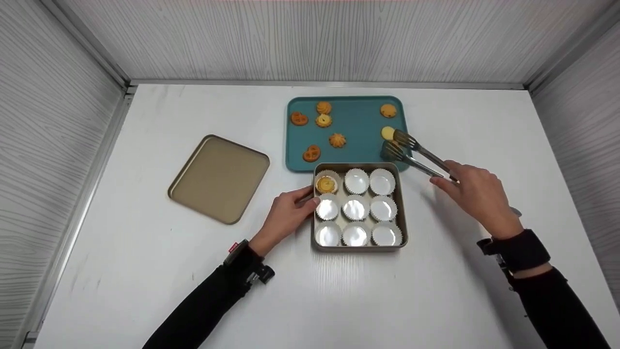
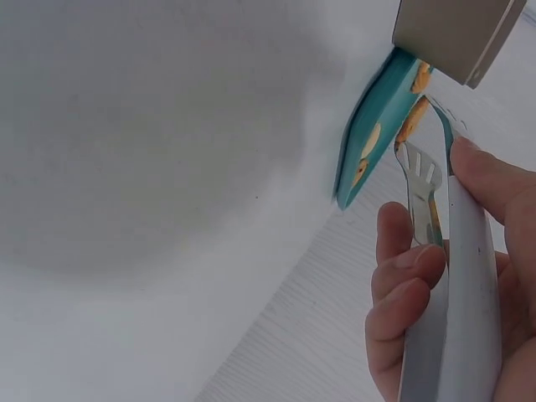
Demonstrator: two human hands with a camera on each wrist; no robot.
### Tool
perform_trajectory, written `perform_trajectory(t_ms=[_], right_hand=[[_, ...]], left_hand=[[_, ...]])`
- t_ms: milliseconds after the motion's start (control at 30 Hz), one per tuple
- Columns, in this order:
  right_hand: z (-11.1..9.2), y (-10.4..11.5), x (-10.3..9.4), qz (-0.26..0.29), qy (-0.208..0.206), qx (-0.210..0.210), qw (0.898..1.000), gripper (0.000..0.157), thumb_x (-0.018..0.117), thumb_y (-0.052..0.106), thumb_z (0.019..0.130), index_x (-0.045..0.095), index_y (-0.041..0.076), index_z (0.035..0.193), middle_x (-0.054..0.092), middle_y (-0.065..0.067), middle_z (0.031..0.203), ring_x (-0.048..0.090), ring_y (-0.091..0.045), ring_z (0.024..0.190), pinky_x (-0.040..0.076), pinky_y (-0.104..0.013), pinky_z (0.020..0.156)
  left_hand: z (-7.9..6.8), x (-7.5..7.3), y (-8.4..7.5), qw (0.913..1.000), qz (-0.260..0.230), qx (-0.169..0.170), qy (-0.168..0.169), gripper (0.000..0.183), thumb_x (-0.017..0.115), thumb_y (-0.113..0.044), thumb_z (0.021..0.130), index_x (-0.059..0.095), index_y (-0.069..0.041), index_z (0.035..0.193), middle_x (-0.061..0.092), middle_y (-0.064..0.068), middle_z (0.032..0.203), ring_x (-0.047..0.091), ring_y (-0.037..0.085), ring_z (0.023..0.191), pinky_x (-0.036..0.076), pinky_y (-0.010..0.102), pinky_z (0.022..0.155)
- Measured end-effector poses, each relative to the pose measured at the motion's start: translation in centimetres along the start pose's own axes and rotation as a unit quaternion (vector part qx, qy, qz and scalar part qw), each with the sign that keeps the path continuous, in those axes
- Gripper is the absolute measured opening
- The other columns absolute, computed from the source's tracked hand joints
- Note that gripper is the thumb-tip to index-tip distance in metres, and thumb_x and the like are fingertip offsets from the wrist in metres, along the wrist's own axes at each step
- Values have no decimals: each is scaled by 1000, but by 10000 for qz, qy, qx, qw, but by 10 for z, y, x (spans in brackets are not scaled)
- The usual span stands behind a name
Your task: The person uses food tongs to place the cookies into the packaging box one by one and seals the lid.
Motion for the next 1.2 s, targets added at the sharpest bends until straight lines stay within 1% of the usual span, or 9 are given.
perform_trajectory(t_ms=[133,300,367,567,700,800,933,1067,1200], right_hand=[[-3,7,-7,72,-187,-67,9998,48,79,31,94,69,-5,125,71,-15,80,64,-30,65,49,-49,51],[-7,19,-13,153,-344,-255,9990,46,81,27,92,69,-5,123,72,-15,81,66,-30,65,50,-48,52],[-9,25,-15,156,-387,-383,9984,45,81,26,92,69,-5,122,71,-14,79,64,-28,63,49,-46,51],[-13,42,-19,143,-409,-707,9966,36,82,24,91,69,0,114,61,-6,68,50,-18,56,40,-33,48],[-16,48,-20,179,-376,-746,9963,34,82,25,91,69,2,113,60,-4,68,49,-16,57,40,-32,49],[-18,52,-20,182,-325,-806,9961,36,83,25,90,70,2,115,65,-7,73,55,-18,59,44,-34,50],[-21,57,-18,81,-270,-969,9949,42,84,27,89,70,4,121,71,-11,80,59,-20,60,48,-36,51],[-23,63,-17,-15,-275,-1163,9928,46,85,27,87,70,5,125,71,-11,81,59,-20,57,48,-36,51],[-23,66,-15,-82,-262,-1245,9918,47,86,28,87,71,5,125,70,-10,80,59,-19,56,48,-35,50]], left_hand=[[0,1,1,10000,-92,-28,19,53,67,-25,102,57,4,145,60,18,144,64,24,125,54,33,99],[0,2,0,9997,-205,-71,71,53,67,-23,102,55,4,146,59,19,144,63,25,125,54,32,99],[0,2,0,9997,-208,-57,69,53,67,-22,102,55,5,146,59,19,144,63,25,125,53,32,100],[0,2,-1,9998,-216,10,47,52,67,-22,102,56,4,145,60,19,143,64,25,125,53,33,100],[0,2,-1,9998,-194,40,56,52,67,-23,102,56,4,146,60,19,143,63,25,126,52,34,102],[-1,1,-2,9999,-135,56,52,52,67,-23,102,56,4,146,60,19,143,63,25,126,52,34,102],[-1,1,-2,9998,-206,38,72,53,67,-23,103,55,4,146,59,19,144,63,24,126,53,33,101],[-1,1,-1,9999,-156,10,68,53,67,-24,102,55,3,146,60,18,143,64,23,125,53,32,100],[-1,1,-1,10000,-23,43,29,53,68,-26,102,56,1,146,61,17,142,64,23,124,52,34,102]])
Point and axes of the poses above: each hand's wrist, its own z-axis towards the middle knuckle, its own x-axis out of the palm, y = z × x, the point moved 7 cm from there along z, towards the middle knuckle
